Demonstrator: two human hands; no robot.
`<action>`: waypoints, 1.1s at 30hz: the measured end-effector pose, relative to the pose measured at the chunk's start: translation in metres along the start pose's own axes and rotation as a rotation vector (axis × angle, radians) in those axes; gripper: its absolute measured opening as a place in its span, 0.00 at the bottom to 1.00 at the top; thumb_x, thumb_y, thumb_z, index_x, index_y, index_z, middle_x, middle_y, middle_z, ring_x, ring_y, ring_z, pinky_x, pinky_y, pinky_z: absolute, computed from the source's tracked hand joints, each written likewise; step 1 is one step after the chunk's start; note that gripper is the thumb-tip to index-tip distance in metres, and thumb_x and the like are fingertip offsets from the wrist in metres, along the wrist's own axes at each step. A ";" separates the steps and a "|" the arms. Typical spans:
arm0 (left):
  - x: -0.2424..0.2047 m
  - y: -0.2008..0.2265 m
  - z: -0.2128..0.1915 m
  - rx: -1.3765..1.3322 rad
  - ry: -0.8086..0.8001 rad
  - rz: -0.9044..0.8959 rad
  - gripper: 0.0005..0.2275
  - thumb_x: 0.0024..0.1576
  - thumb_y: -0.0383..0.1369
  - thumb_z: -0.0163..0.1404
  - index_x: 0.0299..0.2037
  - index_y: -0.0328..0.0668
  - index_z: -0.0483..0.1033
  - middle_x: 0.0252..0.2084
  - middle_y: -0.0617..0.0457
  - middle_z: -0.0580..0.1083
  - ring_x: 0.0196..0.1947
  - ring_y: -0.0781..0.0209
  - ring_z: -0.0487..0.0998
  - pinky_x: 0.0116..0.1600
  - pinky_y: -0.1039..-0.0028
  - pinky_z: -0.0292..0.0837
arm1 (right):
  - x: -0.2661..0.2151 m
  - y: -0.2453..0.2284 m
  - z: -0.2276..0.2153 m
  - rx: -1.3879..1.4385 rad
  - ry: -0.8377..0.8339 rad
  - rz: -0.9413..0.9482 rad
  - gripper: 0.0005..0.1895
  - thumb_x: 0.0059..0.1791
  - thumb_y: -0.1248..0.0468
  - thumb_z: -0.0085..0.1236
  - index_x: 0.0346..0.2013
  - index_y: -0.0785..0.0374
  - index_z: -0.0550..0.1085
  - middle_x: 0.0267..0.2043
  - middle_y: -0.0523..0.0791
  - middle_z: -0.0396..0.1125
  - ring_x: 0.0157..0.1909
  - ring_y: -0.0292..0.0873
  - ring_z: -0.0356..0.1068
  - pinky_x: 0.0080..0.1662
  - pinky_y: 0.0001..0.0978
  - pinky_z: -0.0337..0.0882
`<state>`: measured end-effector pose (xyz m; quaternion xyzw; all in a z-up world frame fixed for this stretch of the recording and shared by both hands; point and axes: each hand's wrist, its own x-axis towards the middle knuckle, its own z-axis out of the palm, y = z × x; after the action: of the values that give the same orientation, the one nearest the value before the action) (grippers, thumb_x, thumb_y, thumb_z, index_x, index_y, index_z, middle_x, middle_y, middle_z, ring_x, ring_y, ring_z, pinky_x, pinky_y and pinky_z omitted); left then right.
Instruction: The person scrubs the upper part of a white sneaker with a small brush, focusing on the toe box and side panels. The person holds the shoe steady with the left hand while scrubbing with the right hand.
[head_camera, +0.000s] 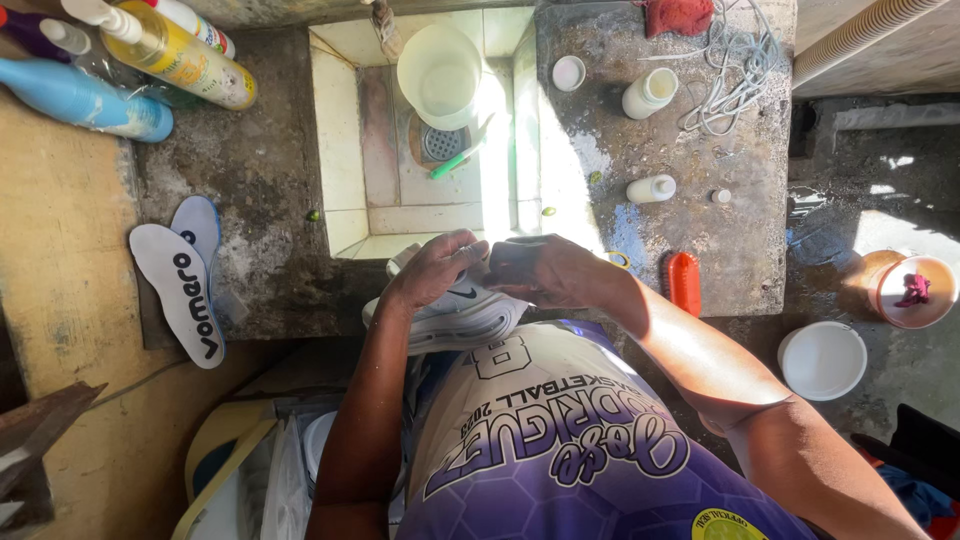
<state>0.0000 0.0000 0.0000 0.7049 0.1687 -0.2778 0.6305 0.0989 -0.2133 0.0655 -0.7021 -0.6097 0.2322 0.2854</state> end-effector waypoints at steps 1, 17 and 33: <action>-0.001 0.002 0.000 -0.004 0.007 -0.002 0.21 0.60 0.52 0.49 0.42 0.41 0.80 0.34 0.56 0.75 0.36 0.68 0.72 0.45 0.75 0.71 | -0.001 0.002 -0.005 0.024 0.037 0.021 0.15 0.51 0.60 0.58 0.53 0.51 0.76 0.48 0.42 0.70 0.47 0.47 0.73 0.48 0.39 0.76; -0.007 0.012 0.000 -0.034 -0.007 0.031 0.19 0.62 0.50 0.49 0.39 0.40 0.79 0.32 0.58 0.72 0.34 0.70 0.69 0.42 0.76 0.68 | 0.002 -0.003 -0.009 0.138 0.096 0.062 0.13 0.50 0.60 0.62 0.49 0.53 0.77 0.44 0.42 0.71 0.43 0.47 0.74 0.46 0.39 0.76; -0.009 0.004 0.000 -0.095 0.000 -0.048 0.21 0.59 0.52 0.51 0.43 0.40 0.80 0.36 0.57 0.75 0.38 0.69 0.72 0.45 0.77 0.70 | 0.001 -0.001 -0.010 0.078 0.132 -0.035 0.11 0.51 0.59 0.61 0.47 0.55 0.77 0.42 0.44 0.69 0.43 0.49 0.73 0.45 0.41 0.76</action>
<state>-0.0047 0.0005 0.0083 0.6698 0.1987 -0.2844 0.6565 0.1054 -0.2136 0.0734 -0.6937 -0.5921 0.2037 0.3560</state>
